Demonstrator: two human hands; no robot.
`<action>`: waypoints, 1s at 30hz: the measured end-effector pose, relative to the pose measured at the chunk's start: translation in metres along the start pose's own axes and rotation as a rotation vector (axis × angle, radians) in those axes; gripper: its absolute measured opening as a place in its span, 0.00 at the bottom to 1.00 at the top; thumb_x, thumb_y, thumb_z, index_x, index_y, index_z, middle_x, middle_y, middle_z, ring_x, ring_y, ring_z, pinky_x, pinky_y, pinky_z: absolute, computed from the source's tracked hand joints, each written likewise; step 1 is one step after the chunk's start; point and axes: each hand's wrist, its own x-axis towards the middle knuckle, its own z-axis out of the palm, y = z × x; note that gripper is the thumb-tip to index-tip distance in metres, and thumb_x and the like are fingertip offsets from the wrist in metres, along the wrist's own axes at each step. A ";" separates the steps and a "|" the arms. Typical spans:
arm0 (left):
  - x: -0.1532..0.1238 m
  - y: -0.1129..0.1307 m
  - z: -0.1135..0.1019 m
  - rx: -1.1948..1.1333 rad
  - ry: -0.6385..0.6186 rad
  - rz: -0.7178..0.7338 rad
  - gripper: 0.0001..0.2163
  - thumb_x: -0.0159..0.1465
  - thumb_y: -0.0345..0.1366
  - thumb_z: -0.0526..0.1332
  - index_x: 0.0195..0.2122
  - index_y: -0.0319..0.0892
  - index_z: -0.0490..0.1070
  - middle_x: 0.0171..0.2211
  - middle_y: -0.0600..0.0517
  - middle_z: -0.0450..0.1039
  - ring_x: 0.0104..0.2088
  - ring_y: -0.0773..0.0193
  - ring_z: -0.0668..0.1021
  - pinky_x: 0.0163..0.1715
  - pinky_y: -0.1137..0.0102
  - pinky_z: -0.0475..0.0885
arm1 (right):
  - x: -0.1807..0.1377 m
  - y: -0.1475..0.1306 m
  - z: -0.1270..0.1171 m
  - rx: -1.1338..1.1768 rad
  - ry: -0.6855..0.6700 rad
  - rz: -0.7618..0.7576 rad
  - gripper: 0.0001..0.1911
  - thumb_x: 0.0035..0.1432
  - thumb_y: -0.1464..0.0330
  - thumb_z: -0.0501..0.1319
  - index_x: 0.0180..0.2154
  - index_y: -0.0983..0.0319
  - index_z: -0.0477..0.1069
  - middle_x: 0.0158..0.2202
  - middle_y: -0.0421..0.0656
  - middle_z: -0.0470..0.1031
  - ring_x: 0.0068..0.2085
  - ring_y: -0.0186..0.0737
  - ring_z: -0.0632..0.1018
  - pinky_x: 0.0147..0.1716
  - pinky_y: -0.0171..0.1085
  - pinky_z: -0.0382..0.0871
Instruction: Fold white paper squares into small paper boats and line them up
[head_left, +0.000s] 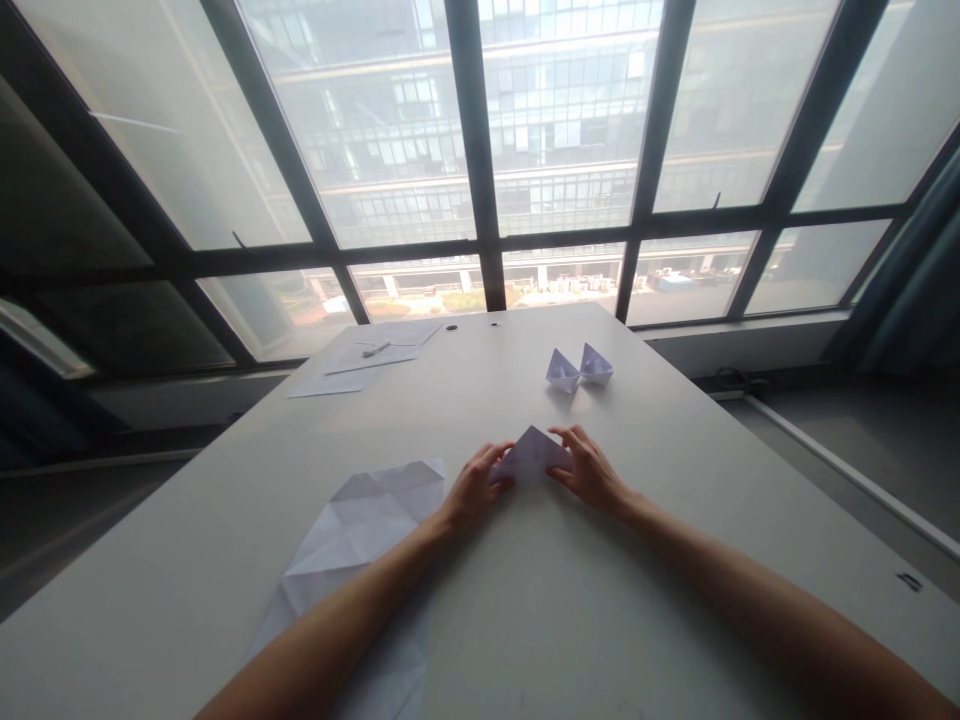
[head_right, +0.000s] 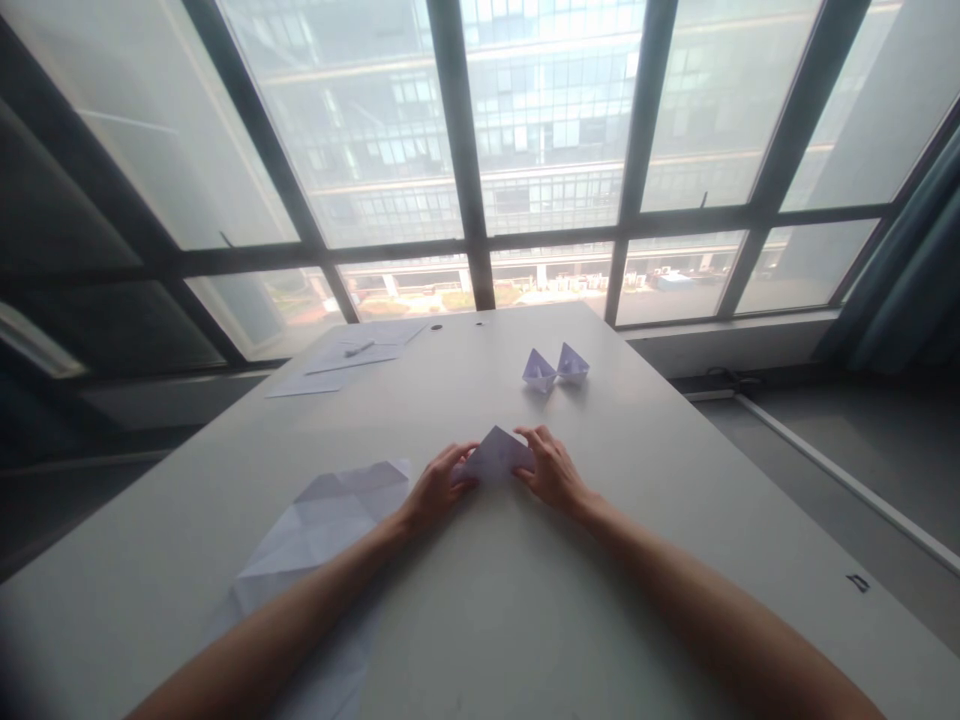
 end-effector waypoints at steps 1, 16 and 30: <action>0.000 0.001 0.000 -0.011 -0.003 0.003 0.27 0.57 0.24 0.65 0.58 0.48 0.66 0.49 0.50 0.72 0.46 0.58 0.77 0.49 0.64 0.72 | 0.000 0.000 0.000 -0.008 -0.004 0.002 0.33 0.52 0.74 0.68 0.58 0.56 0.63 0.48 0.46 0.70 0.45 0.46 0.75 0.46 0.44 0.71; 0.001 -0.009 0.004 -0.080 0.175 -0.198 0.12 0.59 0.29 0.64 0.44 0.43 0.67 0.38 0.52 0.71 0.30 0.66 0.75 0.33 0.70 0.72 | 0.004 0.015 0.003 -0.022 0.027 0.052 0.27 0.53 0.74 0.67 0.55 0.58 0.68 0.49 0.46 0.78 0.47 0.48 0.77 0.49 0.44 0.66; 0.002 0.001 -0.004 -0.023 0.198 -0.025 0.06 0.60 0.30 0.64 0.28 0.42 0.66 0.38 0.51 0.70 0.38 0.62 0.74 0.40 0.69 0.71 | 0.005 0.017 0.003 0.047 0.027 0.088 0.27 0.54 0.74 0.65 0.55 0.57 0.67 0.46 0.45 0.79 0.43 0.46 0.78 0.45 0.42 0.68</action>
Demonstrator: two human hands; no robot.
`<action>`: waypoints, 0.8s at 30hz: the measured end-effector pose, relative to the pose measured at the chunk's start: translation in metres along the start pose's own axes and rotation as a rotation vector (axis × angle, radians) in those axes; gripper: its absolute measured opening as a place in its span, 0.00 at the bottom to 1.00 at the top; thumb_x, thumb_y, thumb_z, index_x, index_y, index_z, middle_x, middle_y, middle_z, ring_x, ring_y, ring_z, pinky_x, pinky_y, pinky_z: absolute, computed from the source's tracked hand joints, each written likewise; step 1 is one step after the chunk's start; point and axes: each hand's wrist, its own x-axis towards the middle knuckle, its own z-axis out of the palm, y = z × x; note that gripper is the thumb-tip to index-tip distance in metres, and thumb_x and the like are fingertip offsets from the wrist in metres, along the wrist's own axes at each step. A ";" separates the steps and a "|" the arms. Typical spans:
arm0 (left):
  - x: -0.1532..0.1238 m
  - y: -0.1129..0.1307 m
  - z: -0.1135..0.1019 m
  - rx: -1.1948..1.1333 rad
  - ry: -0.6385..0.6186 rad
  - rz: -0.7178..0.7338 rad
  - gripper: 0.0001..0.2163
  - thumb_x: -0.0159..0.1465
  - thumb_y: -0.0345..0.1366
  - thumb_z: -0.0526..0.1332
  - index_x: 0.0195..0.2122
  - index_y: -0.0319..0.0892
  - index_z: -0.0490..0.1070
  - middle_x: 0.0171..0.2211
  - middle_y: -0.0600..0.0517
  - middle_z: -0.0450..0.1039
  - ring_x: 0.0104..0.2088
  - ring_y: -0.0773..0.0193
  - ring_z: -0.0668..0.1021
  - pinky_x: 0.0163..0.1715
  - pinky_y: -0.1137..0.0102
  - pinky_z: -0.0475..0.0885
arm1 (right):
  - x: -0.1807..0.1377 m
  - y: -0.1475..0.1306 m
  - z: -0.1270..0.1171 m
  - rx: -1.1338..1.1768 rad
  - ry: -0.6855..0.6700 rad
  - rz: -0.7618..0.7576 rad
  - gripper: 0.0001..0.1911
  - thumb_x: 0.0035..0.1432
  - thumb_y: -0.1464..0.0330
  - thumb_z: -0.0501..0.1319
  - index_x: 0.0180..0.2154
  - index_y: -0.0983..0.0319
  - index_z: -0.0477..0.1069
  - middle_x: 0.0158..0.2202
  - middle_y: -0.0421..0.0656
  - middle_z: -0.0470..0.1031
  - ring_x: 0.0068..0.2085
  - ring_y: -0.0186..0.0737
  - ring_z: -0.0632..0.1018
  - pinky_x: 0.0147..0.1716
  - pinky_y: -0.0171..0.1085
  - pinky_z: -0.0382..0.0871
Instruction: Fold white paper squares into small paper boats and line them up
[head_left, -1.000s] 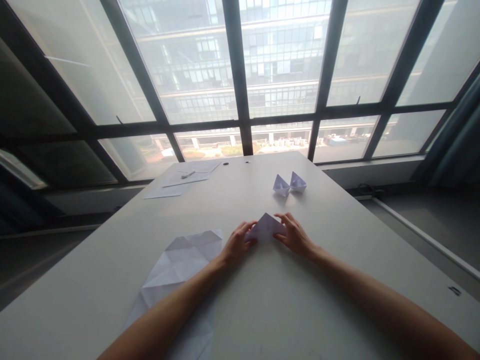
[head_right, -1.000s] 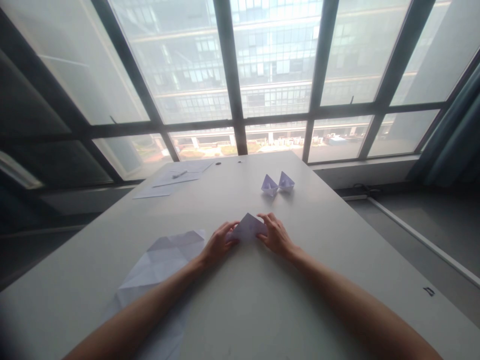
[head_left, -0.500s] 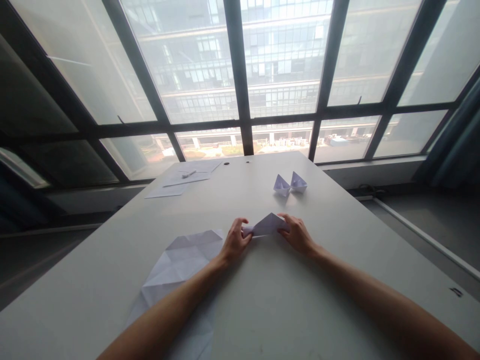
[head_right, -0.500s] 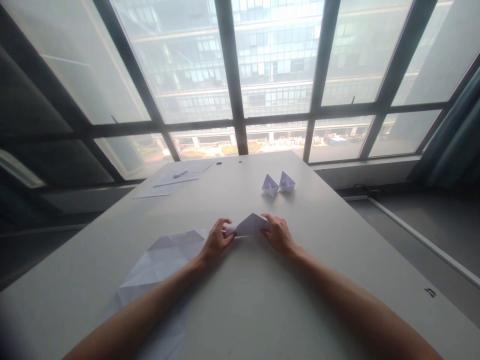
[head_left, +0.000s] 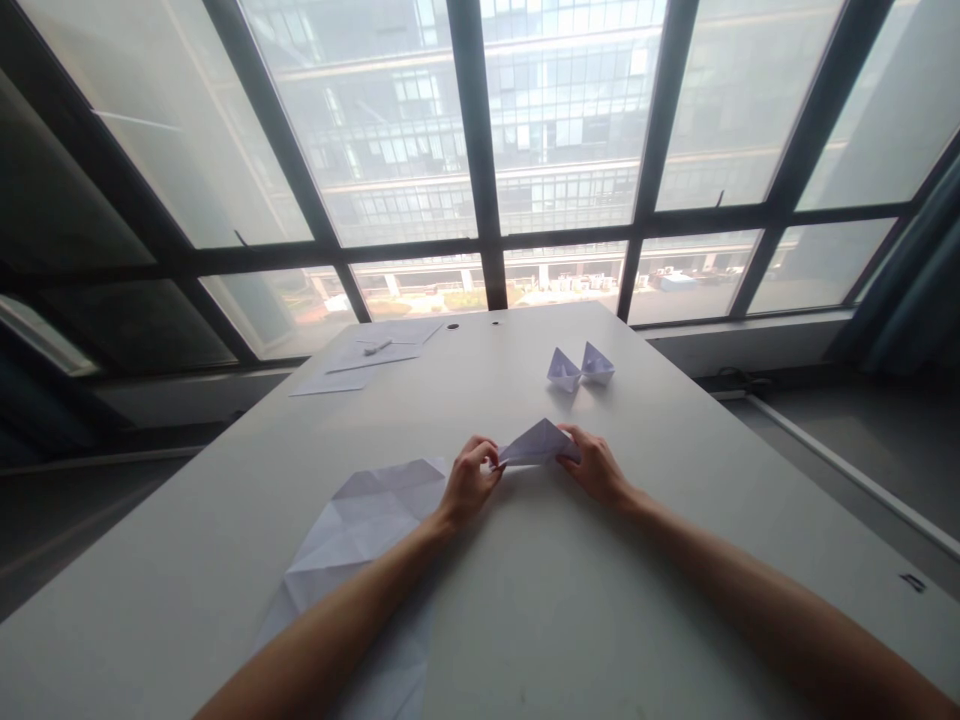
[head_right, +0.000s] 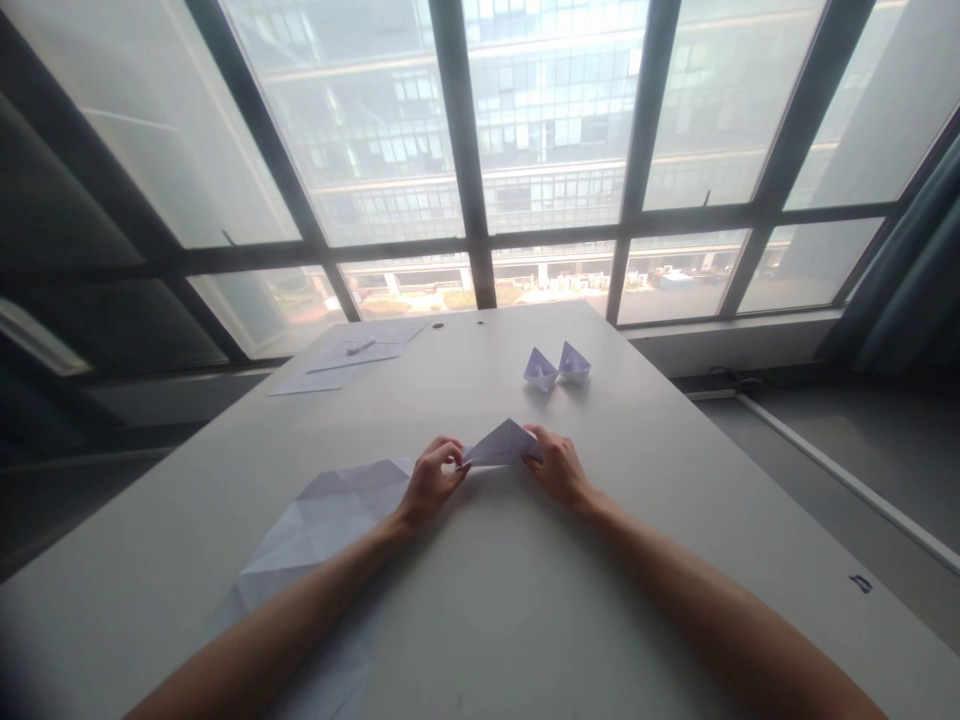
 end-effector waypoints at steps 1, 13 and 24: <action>0.000 0.001 0.000 0.014 0.007 0.004 0.06 0.60 0.29 0.64 0.29 0.42 0.67 0.38 0.51 0.69 0.38 0.62 0.74 0.40 0.68 0.71 | 0.000 0.000 0.000 0.006 -0.001 0.006 0.28 0.54 0.74 0.65 0.56 0.57 0.66 0.45 0.46 0.79 0.43 0.46 0.78 0.45 0.42 0.68; -0.003 0.001 0.001 0.036 -0.075 -0.027 0.03 0.63 0.30 0.59 0.33 0.42 0.70 0.32 0.53 0.73 0.33 0.64 0.75 0.36 0.71 0.69 | -0.001 -0.001 0.000 0.043 -0.032 0.035 0.31 0.56 0.74 0.64 0.60 0.55 0.62 0.45 0.46 0.79 0.44 0.47 0.79 0.43 0.40 0.69; -0.003 0.001 0.003 0.011 -0.132 -0.085 0.03 0.65 0.30 0.58 0.36 0.43 0.71 0.33 0.52 0.76 0.35 0.62 0.78 0.36 0.71 0.71 | -0.001 -0.002 -0.001 0.047 -0.043 0.042 0.31 0.55 0.74 0.64 0.60 0.56 0.62 0.43 0.45 0.79 0.41 0.45 0.79 0.44 0.41 0.69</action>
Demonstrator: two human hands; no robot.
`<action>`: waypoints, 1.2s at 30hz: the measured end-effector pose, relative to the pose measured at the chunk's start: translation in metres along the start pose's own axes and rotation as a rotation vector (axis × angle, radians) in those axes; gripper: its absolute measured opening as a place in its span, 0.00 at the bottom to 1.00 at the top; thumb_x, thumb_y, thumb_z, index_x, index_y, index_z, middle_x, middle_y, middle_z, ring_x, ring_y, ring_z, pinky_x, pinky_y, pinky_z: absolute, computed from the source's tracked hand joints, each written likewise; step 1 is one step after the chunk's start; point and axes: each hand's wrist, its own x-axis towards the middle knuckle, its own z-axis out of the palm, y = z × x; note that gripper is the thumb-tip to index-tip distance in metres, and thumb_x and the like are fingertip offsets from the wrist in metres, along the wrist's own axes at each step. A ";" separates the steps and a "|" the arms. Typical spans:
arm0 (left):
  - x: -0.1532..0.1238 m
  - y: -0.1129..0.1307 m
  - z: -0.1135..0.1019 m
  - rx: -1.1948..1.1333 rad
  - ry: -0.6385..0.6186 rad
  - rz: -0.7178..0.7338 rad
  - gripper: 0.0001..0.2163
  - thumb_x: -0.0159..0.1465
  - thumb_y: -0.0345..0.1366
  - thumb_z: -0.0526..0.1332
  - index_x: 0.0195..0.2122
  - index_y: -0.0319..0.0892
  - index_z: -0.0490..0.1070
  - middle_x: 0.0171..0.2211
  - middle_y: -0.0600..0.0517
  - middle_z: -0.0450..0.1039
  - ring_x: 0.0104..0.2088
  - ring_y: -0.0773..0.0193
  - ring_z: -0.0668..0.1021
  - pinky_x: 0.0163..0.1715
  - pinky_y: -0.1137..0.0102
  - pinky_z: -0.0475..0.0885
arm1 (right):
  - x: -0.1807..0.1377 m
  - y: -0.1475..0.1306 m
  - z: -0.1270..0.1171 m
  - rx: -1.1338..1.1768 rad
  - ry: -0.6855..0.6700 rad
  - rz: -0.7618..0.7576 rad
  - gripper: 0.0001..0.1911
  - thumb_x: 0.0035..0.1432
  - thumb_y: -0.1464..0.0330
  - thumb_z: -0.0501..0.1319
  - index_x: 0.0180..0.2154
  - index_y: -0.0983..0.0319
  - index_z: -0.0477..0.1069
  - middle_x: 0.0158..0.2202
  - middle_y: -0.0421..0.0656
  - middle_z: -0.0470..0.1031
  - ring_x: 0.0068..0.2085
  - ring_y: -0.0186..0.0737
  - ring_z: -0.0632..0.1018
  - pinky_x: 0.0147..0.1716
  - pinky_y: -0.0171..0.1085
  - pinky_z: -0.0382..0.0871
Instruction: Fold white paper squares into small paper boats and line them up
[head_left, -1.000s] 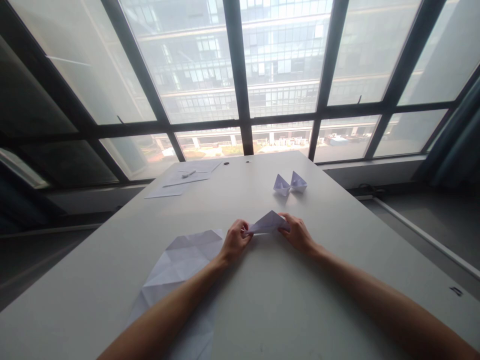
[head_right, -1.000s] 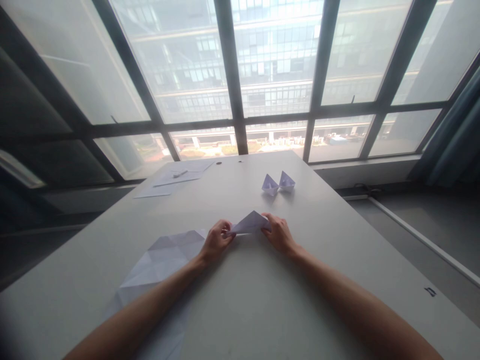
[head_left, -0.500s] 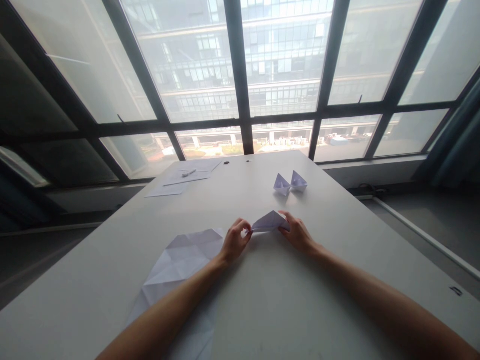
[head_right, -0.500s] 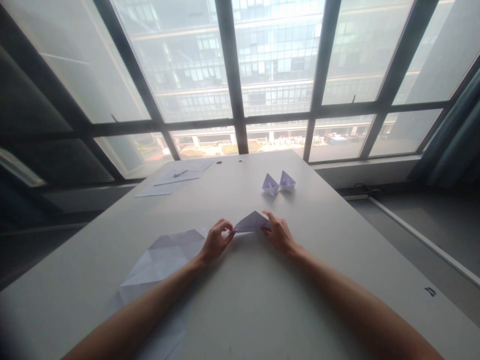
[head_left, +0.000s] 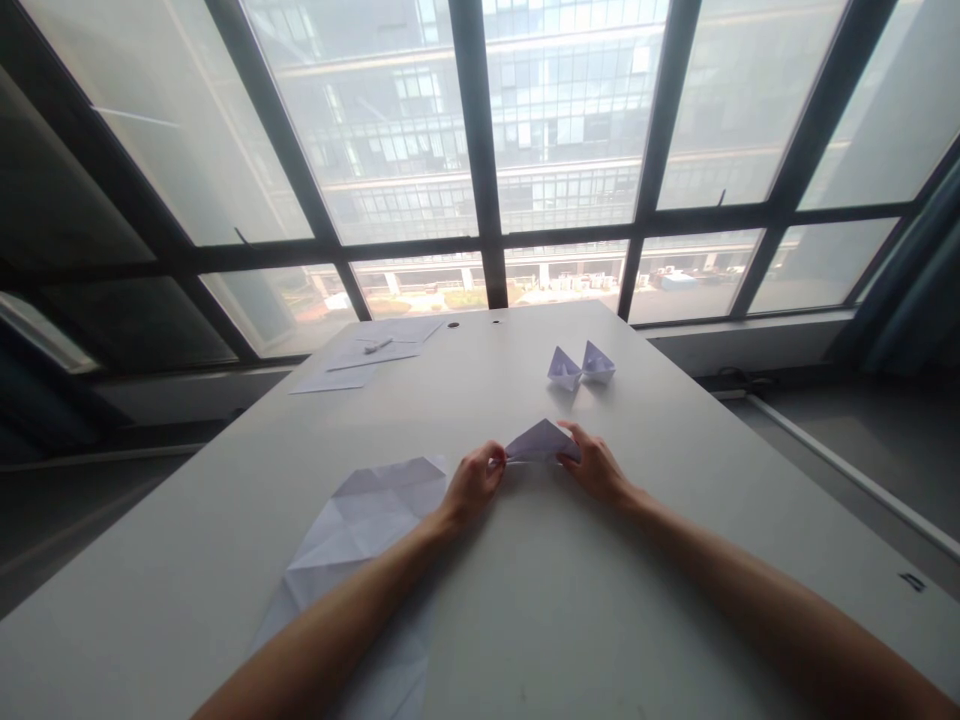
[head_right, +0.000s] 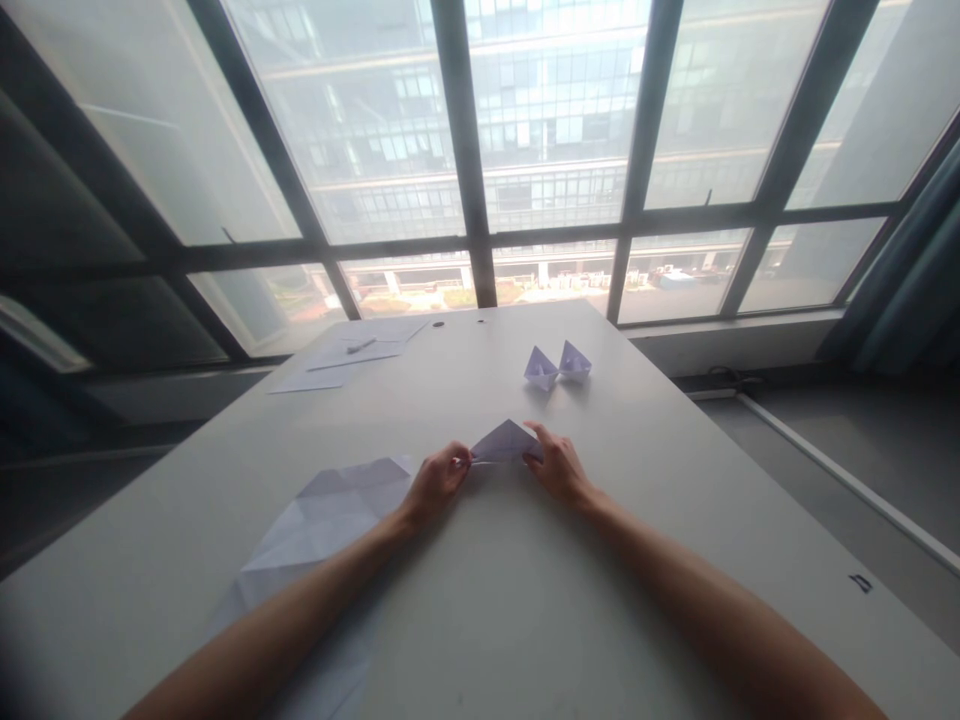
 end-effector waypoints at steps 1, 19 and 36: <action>0.000 0.001 0.000 0.006 0.012 0.021 0.04 0.66 0.30 0.58 0.37 0.43 0.71 0.34 0.51 0.76 0.36 0.62 0.78 0.37 0.70 0.72 | 0.000 0.000 0.000 0.003 0.002 -0.002 0.31 0.55 0.74 0.64 0.60 0.55 0.62 0.44 0.46 0.79 0.42 0.45 0.79 0.44 0.41 0.69; 0.006 -0.012 0.000 -0.189 0.144 -0.070 0.08 0.63 0.37 0.62 0.39 0.39 0.78 0.51 0.43 0.72 0.31 0.65 0.79 0.36 0.66 0.79 | 0.000 -0.001 -0.001 0.019 0.001 -0.026 0.31 0.54 0.75 0.64 0.59 0.55 0.63 0.44 0.44 0.79 0.42 0.44 0.79 0.44 0.40 0.69; 0.004 -0.006 0.002 -0.061 0.000 -0.115 0.09 0.65 0.39 0.59 0.39 0.43 0.77 0.34 0.50 0.80 0.31 0.61 0.79 0.34 0.69 0.73 | 0.000 -0.004 -0.002 0.002 -0.004 0.010 0.31 0.55 0.73 0.64 0.60 0.55 0.63 0.38 0.42 0.78 0.39 0.44 0.78 0.44 0.42 0.69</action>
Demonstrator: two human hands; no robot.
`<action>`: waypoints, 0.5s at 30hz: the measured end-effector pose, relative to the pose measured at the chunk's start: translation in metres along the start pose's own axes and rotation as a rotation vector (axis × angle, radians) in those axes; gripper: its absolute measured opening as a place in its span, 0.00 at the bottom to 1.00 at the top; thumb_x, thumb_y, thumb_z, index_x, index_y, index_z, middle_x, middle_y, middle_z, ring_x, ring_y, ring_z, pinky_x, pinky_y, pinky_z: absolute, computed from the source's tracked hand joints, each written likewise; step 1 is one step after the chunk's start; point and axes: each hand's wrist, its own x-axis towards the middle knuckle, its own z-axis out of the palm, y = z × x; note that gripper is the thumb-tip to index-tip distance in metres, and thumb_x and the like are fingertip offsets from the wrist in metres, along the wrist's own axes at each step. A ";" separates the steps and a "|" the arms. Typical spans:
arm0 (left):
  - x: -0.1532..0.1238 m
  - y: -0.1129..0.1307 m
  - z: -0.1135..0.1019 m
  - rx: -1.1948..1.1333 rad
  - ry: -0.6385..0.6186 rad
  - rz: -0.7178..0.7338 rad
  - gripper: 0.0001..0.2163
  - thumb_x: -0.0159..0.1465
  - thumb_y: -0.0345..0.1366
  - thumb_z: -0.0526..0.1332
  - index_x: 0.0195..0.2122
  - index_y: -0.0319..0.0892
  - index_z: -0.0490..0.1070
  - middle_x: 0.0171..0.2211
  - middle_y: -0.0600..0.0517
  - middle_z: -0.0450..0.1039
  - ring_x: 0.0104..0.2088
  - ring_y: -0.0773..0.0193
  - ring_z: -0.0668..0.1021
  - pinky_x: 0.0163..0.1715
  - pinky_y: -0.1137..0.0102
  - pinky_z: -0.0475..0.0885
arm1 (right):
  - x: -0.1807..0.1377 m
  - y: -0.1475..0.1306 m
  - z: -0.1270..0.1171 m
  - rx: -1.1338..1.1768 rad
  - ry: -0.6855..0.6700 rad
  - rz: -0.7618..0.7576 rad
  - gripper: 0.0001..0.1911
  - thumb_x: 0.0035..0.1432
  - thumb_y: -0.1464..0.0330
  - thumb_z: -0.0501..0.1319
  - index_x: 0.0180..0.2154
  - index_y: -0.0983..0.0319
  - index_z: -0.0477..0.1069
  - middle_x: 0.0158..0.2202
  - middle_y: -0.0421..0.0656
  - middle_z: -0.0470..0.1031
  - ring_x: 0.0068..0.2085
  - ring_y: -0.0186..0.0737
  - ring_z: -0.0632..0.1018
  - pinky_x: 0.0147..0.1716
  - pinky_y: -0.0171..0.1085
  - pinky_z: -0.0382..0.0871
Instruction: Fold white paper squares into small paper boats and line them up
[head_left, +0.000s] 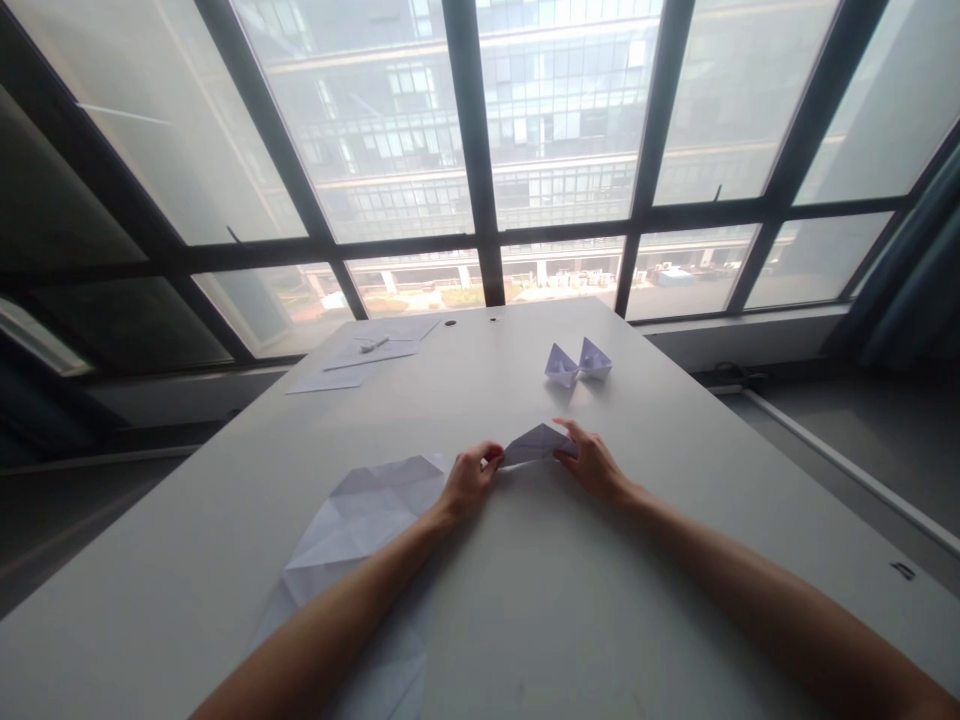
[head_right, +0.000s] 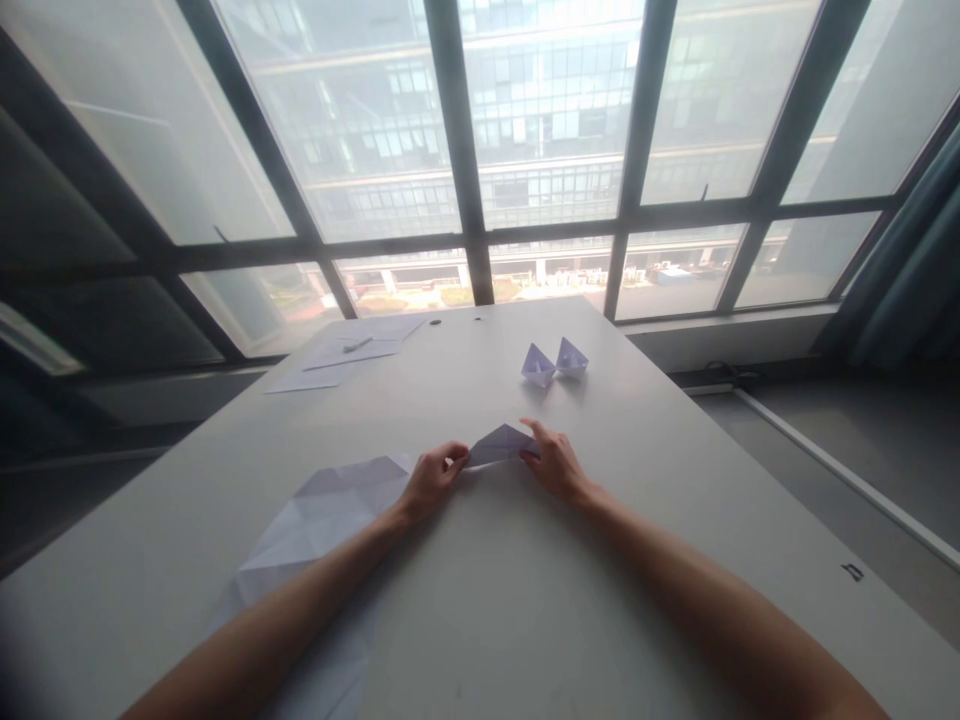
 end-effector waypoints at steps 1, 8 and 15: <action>0.000 0.000 0.000 -0.007 -0.011 0.003 0.10 0.66 0.39 0.59 0.41 0.42 0.77 0.34 0.50 0.80 0.30 0.62 0.78 0.33 0.70 0.72 | 0.000 0.000 0.000 0.002 -0.001 -0.002 0.31 0.55 0.73 0.64 0.59 0.55 0.63 0.37 0.42 0.79 0.39 0.44 0.78 0.43 0.42 0.69; 0.000 -0.001 0.001 -0.043 -0.059 0.002 0.11 0.66 0.39 0.58 0.45 0.42 0.76 0.32 0.52 0.79 0.29 0.64 0.77 0.30 0.72 0.70 | 0.000 -0.002 -0.002 0.014 0.004 -0.013 0.30 0.55 0.73 0.64 0.59 0.57 0.64 0.37 0.43 0.79 0.38 0.43 0.78 0.43 0.41 0.69; 0.000 0.001 -0.001 -0.037 -0.056 -0.015 0.10 0.62 0.38 0.60 0.39 0.42 0.79 0.33 0.52 0.80 0.31 0.62 0.78 0.32 0.71 0.72 | 0.000 0.000 0.000 0.010 0.009 -0.010 0.28 0.55 0.72 0.65 0.58 0.56 0.66 0.41 0.44 0.80 0.41 0.45 0.79 0.44 0.42 0.70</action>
